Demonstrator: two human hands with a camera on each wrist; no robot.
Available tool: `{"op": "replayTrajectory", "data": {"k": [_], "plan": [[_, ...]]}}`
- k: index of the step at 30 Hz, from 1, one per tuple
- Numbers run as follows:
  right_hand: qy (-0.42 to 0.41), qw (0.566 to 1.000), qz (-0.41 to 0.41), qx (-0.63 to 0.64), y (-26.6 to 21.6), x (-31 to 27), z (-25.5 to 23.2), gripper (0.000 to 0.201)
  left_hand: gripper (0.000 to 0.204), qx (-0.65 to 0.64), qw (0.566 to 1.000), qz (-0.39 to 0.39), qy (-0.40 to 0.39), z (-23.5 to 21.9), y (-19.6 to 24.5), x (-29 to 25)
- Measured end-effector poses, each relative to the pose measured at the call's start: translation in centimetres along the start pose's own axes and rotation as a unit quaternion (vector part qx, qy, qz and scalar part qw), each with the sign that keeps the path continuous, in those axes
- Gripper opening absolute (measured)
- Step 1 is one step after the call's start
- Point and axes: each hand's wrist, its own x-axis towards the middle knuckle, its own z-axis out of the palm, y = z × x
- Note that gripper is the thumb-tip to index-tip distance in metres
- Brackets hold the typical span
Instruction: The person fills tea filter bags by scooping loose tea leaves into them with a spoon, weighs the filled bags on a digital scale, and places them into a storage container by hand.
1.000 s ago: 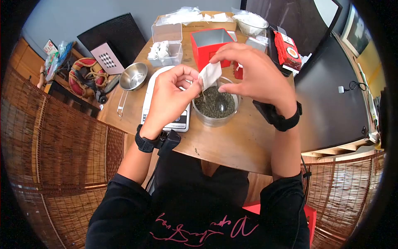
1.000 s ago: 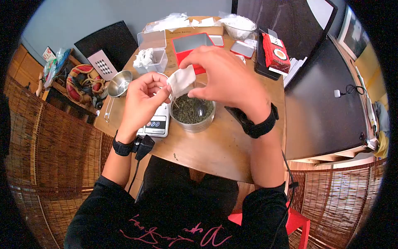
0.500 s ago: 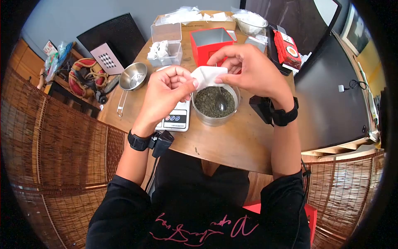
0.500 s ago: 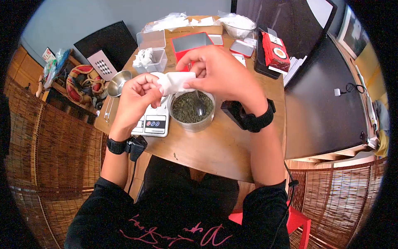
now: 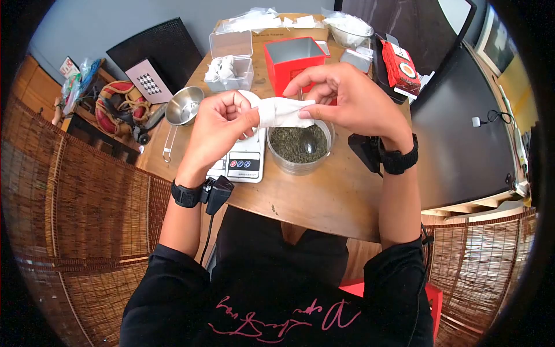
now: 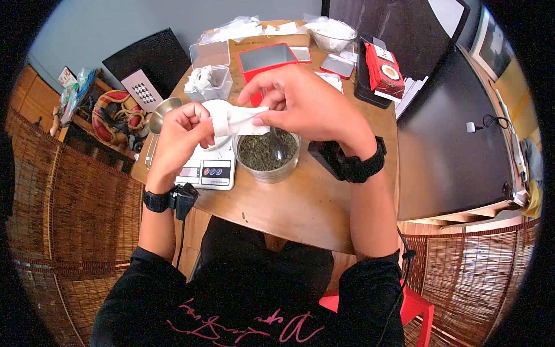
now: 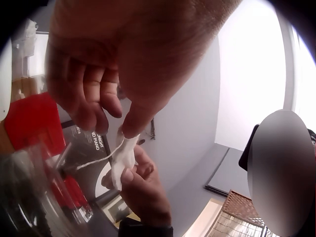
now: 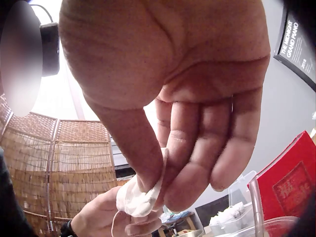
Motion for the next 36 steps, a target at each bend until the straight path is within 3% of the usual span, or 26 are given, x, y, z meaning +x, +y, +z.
{"op": "replayTrajectory", "data": {"k": [5,10,14,26,29,31,32,34,36], "plan": [[-0.003,1.000,-0.017,0.008,0.4,0.0,0.3,0.029,0.007,-0.008,1.000,0.013,0.000,1.1,0.8,-0.2],[-0.032,0.998,-0.005,0.059,0.5,0.3,0.6,0.028,0.025,-0.002,0.998,-0.021,-0.066,1.5,1.1,-0.2],[-0.026,0.999,-0.021,0.026,0.4,0.1,0.2,0.028,0.026,-0.021,0.996,0.001,-0.081,0.8,1.1,-0.1],[-0.005,0.996,0.008,0.087,0.7,0.2,0.2,0.027,0.011,-0.007,0.999,0.001,-0.032,0.9,0.9,-0.1],[0.001,0.999,-0.018,0.045,0.2,0.1,0.5,0.040,0.010,-0.006,1.000,0.000,-0.017,1.0,0.8,-0.1],[0.081,0.974,-0.122,-0.174,0.4,0.3,1.1,0.054,0.010,-0.004,1.000,0.002,-0.010,0.9,1.0,0.0],[0.082,0.974,-0.123,-0.174,0.6,0.6,1.3,0.054,0.010,-0.005,1.000,0.003,-0.011,0.9,1.0,0.1],[0.125,0.933,-0.224,-0.251,1.0,1.1,1.9,0.059,0.010,-0.007,1.000,-0.001,-0.013,1.0,0.9,0.0],[0.119,0.949,-0.194,-0.220,1.2,1.1,2.2,0.056,0.009,-0.011,1.000,-0.005,-0.001,0.9,1.1,0.0]]}}
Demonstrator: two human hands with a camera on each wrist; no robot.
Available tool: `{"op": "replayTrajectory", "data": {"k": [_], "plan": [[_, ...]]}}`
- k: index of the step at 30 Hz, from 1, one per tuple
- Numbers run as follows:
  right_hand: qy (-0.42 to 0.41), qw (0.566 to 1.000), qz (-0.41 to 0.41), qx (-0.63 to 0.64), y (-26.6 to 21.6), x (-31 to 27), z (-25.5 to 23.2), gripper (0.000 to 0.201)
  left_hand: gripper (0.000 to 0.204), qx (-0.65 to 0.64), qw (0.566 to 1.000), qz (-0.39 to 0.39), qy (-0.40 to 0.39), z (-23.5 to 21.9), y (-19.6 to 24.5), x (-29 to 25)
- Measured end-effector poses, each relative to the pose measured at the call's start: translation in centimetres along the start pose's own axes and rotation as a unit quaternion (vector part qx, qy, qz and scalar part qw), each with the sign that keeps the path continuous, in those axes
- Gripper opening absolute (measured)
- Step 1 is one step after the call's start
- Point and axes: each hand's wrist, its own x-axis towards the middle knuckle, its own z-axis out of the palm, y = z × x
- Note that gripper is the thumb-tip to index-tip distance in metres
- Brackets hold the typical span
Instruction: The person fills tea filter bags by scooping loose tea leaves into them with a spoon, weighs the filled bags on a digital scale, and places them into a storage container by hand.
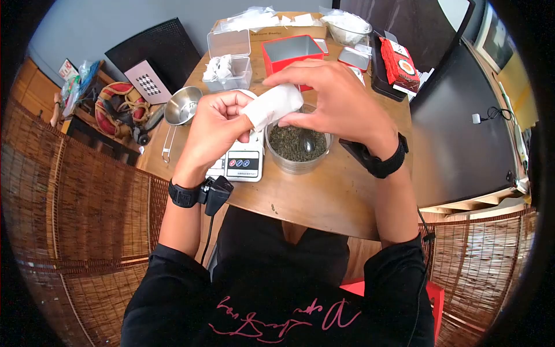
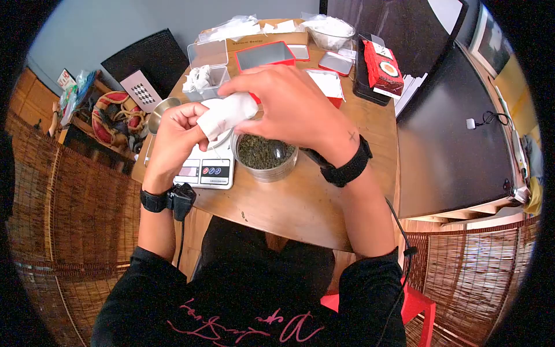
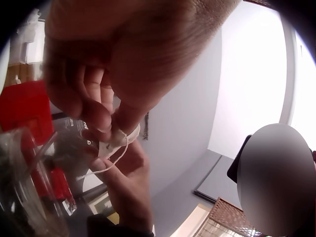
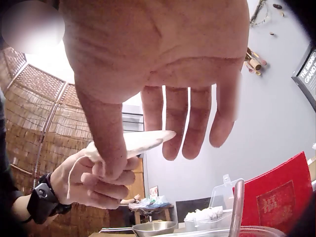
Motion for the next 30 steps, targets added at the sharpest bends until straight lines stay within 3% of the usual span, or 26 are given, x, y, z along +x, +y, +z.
{"op": "replayTrajectory", "data": {"k": [5,8,11,12,14,17,22,24,26,28,30], "plan": [[0.017,0.999,0.028,-0.029,0.1,0.2,0.0,0.030,0.017,-0.002,1.000,-0.013,0.011,-0.1,0.5,-0.2],[0.026,0.999,0.041,-0.024,0.1,0.3,-0.3,0.026,0.032,-0.022,1.000,0.002,0.012,0.0,1.1,-0.5],[0.034,0.997,0.063,0.030,0.2,0.4,-0.3,0.028,0.057,-0.095,0.994,0.054,-0.018,0.0,1.2,-0.7],[0.035,0.997,0.064,0.031,0.2,0.4,-0.3,0.028,0.057,-0.095,0.994,0.053,-0.018,0.2,1.1,-0.6],[0.020,0.993,0.092,0.064,0.2,0.3,-0.1,0.031,0.064,0.033,0.988,0.150,0.017,1.0,0.6,-0.5],[-0.002,0.981,0.114,0.157,0.2,0.3,0.7,0.035,0.060,0.037,0.985,0.159,0.052,2.1,0.0,-0.3],[-0.026,0.985,0.102,0.134,0.7,-0.2,0.7,0.044,0.038,0.056,0.975,0.192,0.092,2.4,-0.3,-0.1],[-0.031,0.990,0.090,0.108,0.7,-0.3,-0.2,0.047,0.038,0.106,0.977,0.163,0.092,1.8,-0.3,-0.2],[-0.053,0.990,0.128,0.012,0.4,-0.7,-1.9,0.052,0.039,0.207,0.961,0.162,0.082,1.5,-0.3,-0.1],[-0.056,0.985,0.158,0.046,1.7,-1.2,-2.7,0.053,0.037,0.206,0.964,0.146,0.080,1.3,-0.5,0.0],[-0.076,0.963,0.256,-0.023,2.3,-1.3,-3.2,0.052,0.035,0.204,0.967,0.130,0.079,1.4,-1.0,0.0]]}}
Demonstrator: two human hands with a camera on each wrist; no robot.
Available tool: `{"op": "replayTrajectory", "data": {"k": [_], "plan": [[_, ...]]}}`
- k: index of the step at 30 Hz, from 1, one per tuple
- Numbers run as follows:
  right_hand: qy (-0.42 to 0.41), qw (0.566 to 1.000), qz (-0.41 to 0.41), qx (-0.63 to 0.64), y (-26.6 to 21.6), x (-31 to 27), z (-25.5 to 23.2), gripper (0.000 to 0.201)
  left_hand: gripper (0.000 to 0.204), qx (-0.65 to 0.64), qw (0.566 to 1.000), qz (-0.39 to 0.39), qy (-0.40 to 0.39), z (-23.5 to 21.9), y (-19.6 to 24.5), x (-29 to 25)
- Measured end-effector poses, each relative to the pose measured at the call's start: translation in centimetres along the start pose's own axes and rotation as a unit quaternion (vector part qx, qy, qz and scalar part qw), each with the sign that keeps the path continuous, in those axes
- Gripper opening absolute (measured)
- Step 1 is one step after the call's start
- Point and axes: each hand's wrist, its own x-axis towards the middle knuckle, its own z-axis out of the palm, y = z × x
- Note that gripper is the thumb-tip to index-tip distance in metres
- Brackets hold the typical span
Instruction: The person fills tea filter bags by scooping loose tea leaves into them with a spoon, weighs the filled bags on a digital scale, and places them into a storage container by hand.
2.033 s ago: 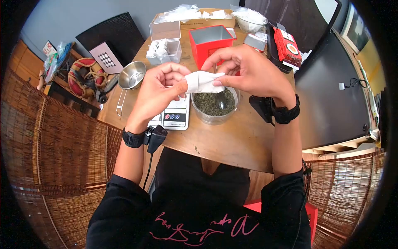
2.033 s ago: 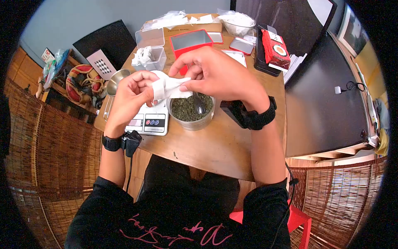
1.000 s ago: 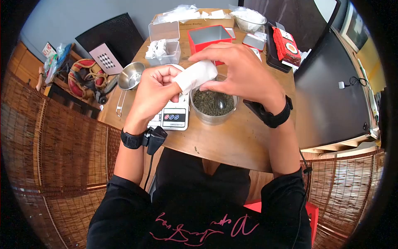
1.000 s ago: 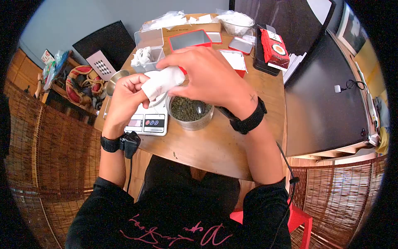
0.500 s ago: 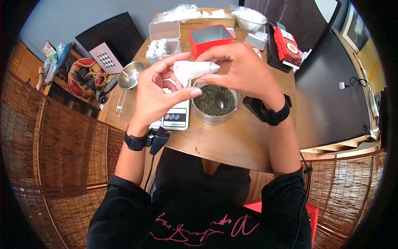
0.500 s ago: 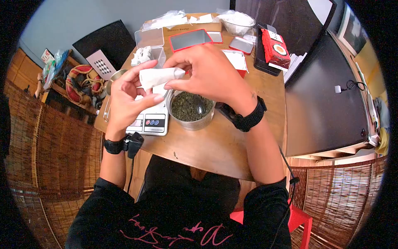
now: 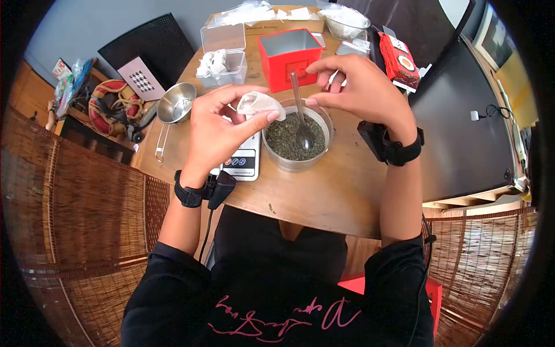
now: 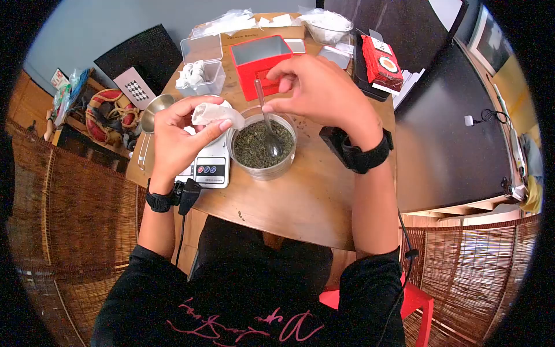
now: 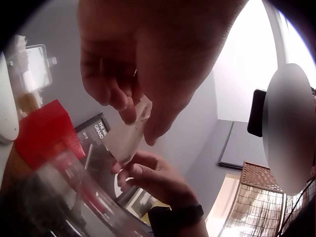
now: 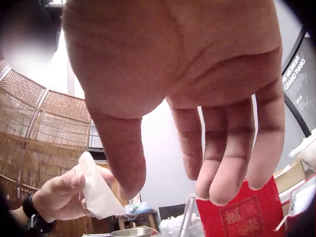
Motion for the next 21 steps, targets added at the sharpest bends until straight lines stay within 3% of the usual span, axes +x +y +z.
{"op": "replayTrajectory", "data": {"k": [5,7,11,14,16,17,21], "plan": [[-0.002,0.998,0.023,-0.065,1.4,0.8,2.6,0.050,0.035,-0.002,0.999,-0.029,-0.040,0.6,-0.3,0.1],[0.091,0.995,0.008,-0.048,1.7,1.4,4.5,0.050,0.035,0.018,0.998,-0.027,-0.052,0.9,-0.7,-0.1],[0.045,0.997,0.031,-0.051,1.5,2.2,5.2,0.043,0.034,0.030,0.998,-0.025,-0.057,0.7,-1.2,-0.1],[-0.014,0.999,0.039,0.026,1.5,1.9,3.8,0.029,0.032,-0.019,0.997,-0.057,-0.053,0.3,-2.0,0.0],[-0.011,0.978,0.039,0.205,0.0,1.1,1.9,0.014,0.031,0.003,0.995,-0.063,-0.076,0.0,-2.3,0.3],[-0.010,0.976,0.027,0.217,-0.7,0.7,1.2,0.008,0.031,-0.035,0.998,-0.046,-0.040,0.4,-2.5,0.4],[-0.036,0.982,0.005,0.183,-1.8,-0.1,0.1,0.008,0.027,-0.027,0.997,-0.021,-0.063,0.6,-3.0,2.2]]}}
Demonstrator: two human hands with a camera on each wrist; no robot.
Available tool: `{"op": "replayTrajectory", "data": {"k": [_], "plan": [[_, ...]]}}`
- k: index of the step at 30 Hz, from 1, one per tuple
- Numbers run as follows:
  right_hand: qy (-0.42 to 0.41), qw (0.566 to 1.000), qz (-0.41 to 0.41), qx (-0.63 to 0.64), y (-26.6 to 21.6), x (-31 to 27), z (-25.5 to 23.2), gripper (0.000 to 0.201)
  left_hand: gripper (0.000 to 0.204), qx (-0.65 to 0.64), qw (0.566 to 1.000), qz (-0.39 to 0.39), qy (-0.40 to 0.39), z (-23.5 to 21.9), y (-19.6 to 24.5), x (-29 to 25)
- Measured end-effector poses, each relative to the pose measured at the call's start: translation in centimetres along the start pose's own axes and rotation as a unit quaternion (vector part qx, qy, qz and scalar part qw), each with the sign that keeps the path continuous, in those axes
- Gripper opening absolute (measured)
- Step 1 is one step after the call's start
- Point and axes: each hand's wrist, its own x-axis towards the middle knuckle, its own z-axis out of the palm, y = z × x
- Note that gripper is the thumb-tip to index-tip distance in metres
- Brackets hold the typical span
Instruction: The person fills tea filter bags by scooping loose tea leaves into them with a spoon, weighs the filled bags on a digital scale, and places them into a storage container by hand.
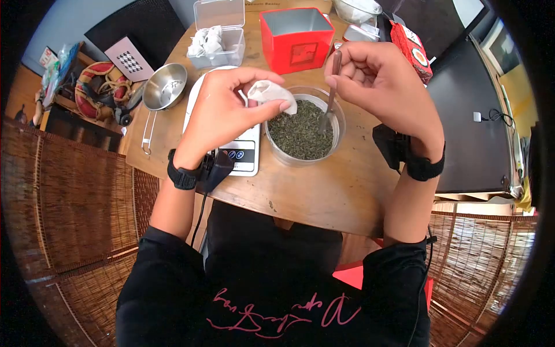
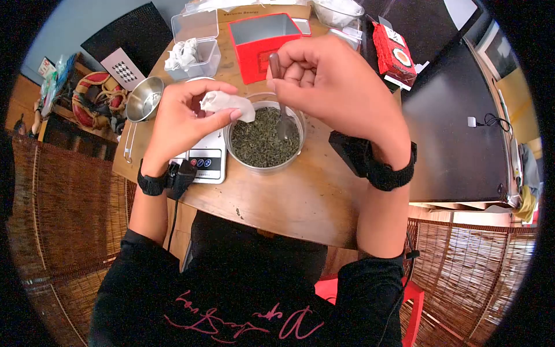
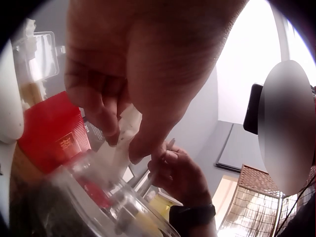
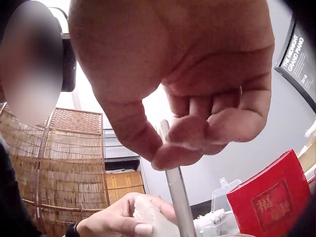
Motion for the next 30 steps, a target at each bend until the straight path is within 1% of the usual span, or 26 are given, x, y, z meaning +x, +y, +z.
{"op": "replayTrajectory", "data": {"k": [1,2,3,4,6,7,10,13,15,16,17,18,19,20,21,22,23,24,27,28,29,30], "plan": [[-0.001,1.000,0.003,0.000,-0.1,-0.2,0.0,0.008,0.027,-0.002,1.000,-0.002,-0.001,0.1,-0.2,0.6],[-0.025,1.000,-0.005,0.007,-0.2,-0.4,0.1,0.005,0.028,0.013,0.999,0.018,-0.026,0.3,-0.1,1.2],[-0.048,0.999,-0.013,0.013,-0.4,-0.6,0.1,0.008,0.029,0.029,0.998,0.040,-0.050,0.4,0.1,1.7],[-0.048,0.999,-0.012,0.013,-1.0,-0.7,0.0,0.008,0.030,0.030,0.996,0.033,-0.079,0.5,0.7,2.2],[-0.084,0.996,-0.002,-0.016,-2.0,-1.0,0.0,0.014,0.031,0.040,0.994,0.042,-0.093,1.1,0.6,3.2],[-0.085,0.996,0.001,-0.015,-2.0,-1.0,0.1,0.014,0.031,0.050,0.992,0.052,-0.107,1.4,0.4,3.7],[-0.097,0.995,-0.004,0.008,-1.6,-0.8,0.9,0.014,0.031,0.042,0.991,0.068,-0.109,2.3,-0.6,4.6],[-0.076,0.997,0.001,0.026,-0.4,-0.1,2.3,0.015,0.030,0.034,0.991,0.081,-0.104,2.5,-1.2,4.7],[-0.075,0.996,0.009,-0.040,0.5,0.4,2.5,0.015,0.029,0.032,0.991,0.084,-0.099,2.6,-1.3,4.4],[-0.073,0.992,0.052,-0.090,0.1,0.5,2.0,0.014,0.027,0.037,0.991,0.087,-0.090,2.4,-0.9,4.2],[-0.074,0.992,0.056,-0.090,0.3,0.4,1.6,0.014,0.026,0.041,0.992,0.089,-0.081,2.3,-0.7,4.1],[-0.057,0.992,0.064,-0.098,0.5,0.3,1.1,0.014,0.024,0.041,0.993,0.060,-0.093,2.0,-0.8,4.0],[-0.039,0.991,0.071,-0.106,0.7,0.2,0.6,0.014,0.024,0.039,0.993,0.060,-0.093,2.0,-1.0,4.0],[-0.033,0.995,0.055,-0.070,0.9,0.0,0.3,0.014,0.024,0.010,0.995,0.052,-0.087,2.1,-1.3,4.0],[-0.034,0.995,0.056,-0.070,0.4,0.0,0.4,0.014,0.025,-0.018,0.996,0.043,-0.081,2.1,-1.5,3.9],[-0.040,0.997,0.054,-0.047,-0.3,-0.1,0.4,0.014,0.025,-0.019,0.996,0.041,-0.081,2.0,-1.5,3.8],[-0.047,0.997,0.051,-0.023,-0.6,-0.1,0.5,0.014,0.025,-0.004,0.995,0.053,-0.082,1.9,-1.4,3.7],[-0.070,0.996,0.042,-0.022,-0.4,0.1,0.9,0.013,0.025,0.012,0.995,0.063,-0.081,1.9,-1.4,3.5],[-0.089,0.995,0.017,-0.038,0.1,0.7,3.0,0.014,0.026,-0.003,0.995,0.065,-0.076,2.1,-1.9,3.6],[-0.082,0.993,0.061,-0.059,0.3,0.9,3.0,0.015,0.026,-0.003,0.995,0.065,-0.078,2.0,-1.9,3.5],[-0.081,0.993,0.064,-0.058,0.6,0.8,2.9,0.015,0.026,0.007,0.996,0.051,-0.078,2.0,-1.8,3.4],[-0.050,0.994,0.058,-0.079,1.0,0.7,2.8,0.016,0.027,0.017,0.996,0.036,-0.077,2.0,-1.9,3.4]]}}
